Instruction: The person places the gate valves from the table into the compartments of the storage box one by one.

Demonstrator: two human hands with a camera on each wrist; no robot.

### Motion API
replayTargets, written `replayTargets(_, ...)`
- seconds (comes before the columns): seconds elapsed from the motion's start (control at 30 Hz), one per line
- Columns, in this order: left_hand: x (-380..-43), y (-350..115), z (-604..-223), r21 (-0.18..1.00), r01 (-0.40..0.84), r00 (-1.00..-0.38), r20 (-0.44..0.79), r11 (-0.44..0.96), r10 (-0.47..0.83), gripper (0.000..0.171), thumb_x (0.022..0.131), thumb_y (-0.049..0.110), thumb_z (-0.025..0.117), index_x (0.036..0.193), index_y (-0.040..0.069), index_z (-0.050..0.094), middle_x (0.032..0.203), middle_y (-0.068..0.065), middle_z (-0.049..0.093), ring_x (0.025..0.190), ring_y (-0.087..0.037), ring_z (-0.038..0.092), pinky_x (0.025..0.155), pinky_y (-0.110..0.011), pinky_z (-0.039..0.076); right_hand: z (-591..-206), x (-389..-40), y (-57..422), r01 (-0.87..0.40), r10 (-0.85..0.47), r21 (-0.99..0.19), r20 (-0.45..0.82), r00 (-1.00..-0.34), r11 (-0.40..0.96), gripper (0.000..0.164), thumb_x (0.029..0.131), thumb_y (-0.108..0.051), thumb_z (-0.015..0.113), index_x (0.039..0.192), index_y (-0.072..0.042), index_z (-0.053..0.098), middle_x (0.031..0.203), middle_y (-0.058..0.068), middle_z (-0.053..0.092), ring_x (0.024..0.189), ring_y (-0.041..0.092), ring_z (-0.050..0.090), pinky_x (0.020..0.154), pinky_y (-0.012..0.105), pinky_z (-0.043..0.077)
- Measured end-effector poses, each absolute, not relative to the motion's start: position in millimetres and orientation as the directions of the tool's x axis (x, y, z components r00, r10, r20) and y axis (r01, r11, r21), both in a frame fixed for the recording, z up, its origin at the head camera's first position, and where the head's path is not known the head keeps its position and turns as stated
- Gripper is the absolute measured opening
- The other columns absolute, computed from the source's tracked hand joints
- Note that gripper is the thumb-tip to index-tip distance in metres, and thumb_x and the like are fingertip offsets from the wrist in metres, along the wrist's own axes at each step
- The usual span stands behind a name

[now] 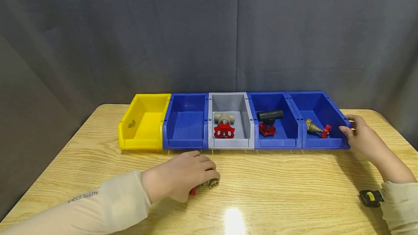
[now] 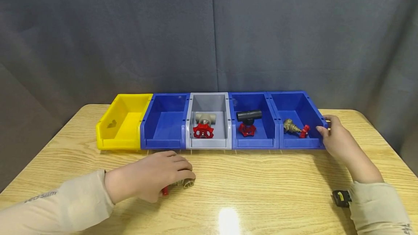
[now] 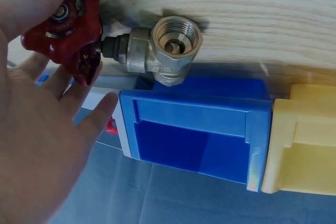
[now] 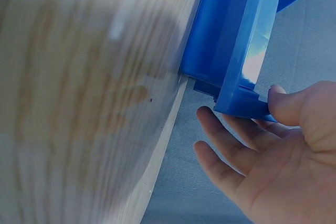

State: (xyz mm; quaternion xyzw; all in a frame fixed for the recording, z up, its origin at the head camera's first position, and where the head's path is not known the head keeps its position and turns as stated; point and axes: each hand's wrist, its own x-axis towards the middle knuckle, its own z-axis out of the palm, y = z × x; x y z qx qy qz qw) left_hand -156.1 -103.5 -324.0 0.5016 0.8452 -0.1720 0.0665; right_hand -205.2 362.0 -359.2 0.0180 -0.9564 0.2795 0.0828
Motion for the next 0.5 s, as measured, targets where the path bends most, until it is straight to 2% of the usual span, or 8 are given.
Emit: replayTargets(0.5,-157.0,-99.0,-323.1,-0.291,0.862,-0.488,-0.252,0.415,0.836,0.067,0.07,0.027,0.083,0.131,0.02,0.058,0.128,0.002,0.061,0.12,-0.018,0.055,0.106,-0.037,0.04,-360.5,-206.9,363.0,-0.083,0.013,-0.54,0.172,-0.985,0.837,0.045,0.106,-0.007,0.041,0.13,0.027,0.024,0.116,0.052,0.038,0.104,0.068,0.045,0.083,0.072,0.042)
